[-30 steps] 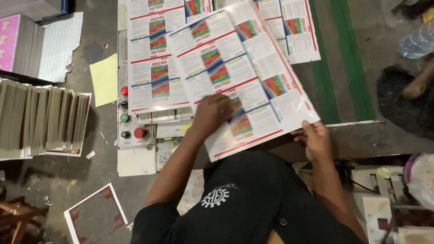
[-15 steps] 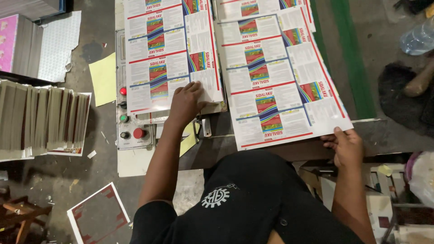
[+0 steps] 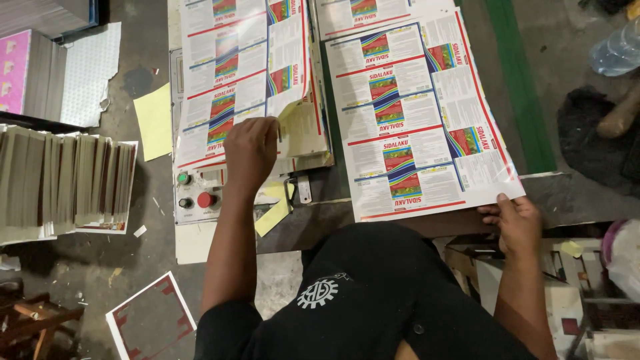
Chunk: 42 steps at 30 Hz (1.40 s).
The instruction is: The person sorts through a stack of printed sheets on a table, flipping pages and separating them into piles. The person handles the sheets by hand, moving them from one side of the table to another.
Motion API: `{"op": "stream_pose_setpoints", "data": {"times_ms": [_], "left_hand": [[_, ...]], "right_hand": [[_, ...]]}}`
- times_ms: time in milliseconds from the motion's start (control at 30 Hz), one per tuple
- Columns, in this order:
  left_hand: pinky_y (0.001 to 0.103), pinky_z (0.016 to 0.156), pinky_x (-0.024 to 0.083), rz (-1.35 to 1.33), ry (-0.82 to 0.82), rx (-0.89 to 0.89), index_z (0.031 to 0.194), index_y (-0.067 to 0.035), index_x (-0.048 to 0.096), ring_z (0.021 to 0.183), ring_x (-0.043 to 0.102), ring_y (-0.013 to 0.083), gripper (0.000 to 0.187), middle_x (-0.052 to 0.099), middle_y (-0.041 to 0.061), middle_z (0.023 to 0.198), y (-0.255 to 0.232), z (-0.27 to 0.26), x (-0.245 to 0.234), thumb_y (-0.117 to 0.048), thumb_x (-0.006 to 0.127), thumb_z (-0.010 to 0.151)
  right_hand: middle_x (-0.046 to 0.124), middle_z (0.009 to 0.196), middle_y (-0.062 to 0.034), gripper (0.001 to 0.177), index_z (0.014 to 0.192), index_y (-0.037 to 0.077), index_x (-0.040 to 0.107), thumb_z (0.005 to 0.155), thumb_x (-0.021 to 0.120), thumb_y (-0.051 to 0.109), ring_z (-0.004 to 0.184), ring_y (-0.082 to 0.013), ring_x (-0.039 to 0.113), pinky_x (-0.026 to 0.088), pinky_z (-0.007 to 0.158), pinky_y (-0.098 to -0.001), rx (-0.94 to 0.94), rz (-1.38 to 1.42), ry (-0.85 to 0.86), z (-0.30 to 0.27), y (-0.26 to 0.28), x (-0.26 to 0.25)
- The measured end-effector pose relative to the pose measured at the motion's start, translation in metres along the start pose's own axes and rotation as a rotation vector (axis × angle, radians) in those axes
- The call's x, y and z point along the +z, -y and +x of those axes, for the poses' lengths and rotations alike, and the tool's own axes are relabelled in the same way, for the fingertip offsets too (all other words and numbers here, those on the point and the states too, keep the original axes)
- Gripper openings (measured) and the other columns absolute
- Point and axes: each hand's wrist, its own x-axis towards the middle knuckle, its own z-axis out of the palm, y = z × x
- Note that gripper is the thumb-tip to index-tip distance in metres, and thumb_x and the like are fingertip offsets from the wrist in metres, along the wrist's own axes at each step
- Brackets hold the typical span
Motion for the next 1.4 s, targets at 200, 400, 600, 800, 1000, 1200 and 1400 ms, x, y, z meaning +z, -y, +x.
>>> {"op": "stream_pose_setpoints", "data": {"times_ms": [200,400,600,800,1000,1200,1400], "left_hand": [[0.045,0.074,0.052,0.030,0.050,-0.040,0.091,-0.005,0.070,0.081,0.069,0.0324,0.008,0.071,0.012,0.084,-0.008,-0.016,0.011,-0.009,0.069,0.097],[0.045,0.076,0.053,-0.011,0.080,-0.027,0.091,-0.006,0.071,0.082,0.070,0.0326,0.007,0.073,0.012,0.086,-0.018,-0.023,0.017,-0.011,0.069,0.095],[0.043,0.072,0.054,-0.090,0.040,-0.044,0.092,-0.004,0.071,0.081,0.070,0.0327,0.005,0.073,0.013,0.087,-0.024,-0.035,0.015,-0.008,0.072,0.092],[0.042,0.076,0.055,-0.334,0.140,0.052,0.092,-0.006,0.071,0.086,0.071,0.0315,0.006,0.074,0.011,0.092,-0.062,-0.043,0.048,-0.010,0.075,0.089],[0.044,0.082,0.055,-0.411,0.280,0.275,0.094,-0.008,0.072,0.094,0.071,0.0309,0.011,0.073,0.010,0.096,-0.114,-0.043,0.081,-0.018,0.072,0.089],[0.044,0.084,0.054,-0.376,0.351,0.310,0.090,-0.005,0.070,0.095,0.071,0.0310,0.011,0.073,0.011,0.100,-0.097,-0.048,0.092,-0.014,0.071,0.084],[0.045,0.081,0.054,-0.205,0.265,0.080,0.090,-0.006,0.072,0.090,0.071,0.0322,0.008,0.075,0.011,0.096,-0.031,-0.040,0.082,-0.010,0.071,0.084]], "right_hand": [[0.072,0.102,-0.0129,0.024,0.125,-0.003,0.062,0.109,0.058,0.014,0.080,-0.0200,0.072,0.055,0.060,-0.0289,0.031,-0.034,0.026,0.020,-0.001,0.033],[0.073,0.103,-0.0135,0.028,0.129,-0.005,0.058,0.111,0.057,0.017,0.082,-0.0202,0.073,0.056,0.061,-0.0289,0.023,0.001,0.058,0.056,0.016,0.070],[0.074,0.107,-0.0130,0.045,0.150,0.005,0.050,0.106,0.055,0.017,0.079,-0.0173,0.070,0.054,0.061,-0.0285,0.079,-0.002,0.047,0.060,0.006,0.067],[0.076,0.109,-0.0137,0.044,0.145,0.005,0.058,0.103,0.058,0.019,0.081,-0.0160,0.071,0.055,0.063,-0.0281,0.120,-0.091,0.225,0.023,0.012,0.109],[0.076,0.108,-0.0101,0.038,0.135,0.003,0.061,0.101,0.065,0.019,0.088,-0.0136,0.071,0.057,0.073,-0.0267,-0.071,-0.123,0.744,-0.003,0.006,0.159],[0.076,0.091,-0.0108,0.028,0.122,0.001,0.066,0.103,0.058,0.021,0.074,-0.0177,0.073,0.055,0.061,-0.0295,0.144,0.052,0.509,-0.008,0.023,0.166],[0.073,0.091,-0.0100,0.022,0.119,0.000,0.062,0.108,0.057,0.018,0.074,-0.0178,0.071,0.056,0.061,-0.0303,-0.023,0.157,0.239,0.005,0.028,0.119]]}}
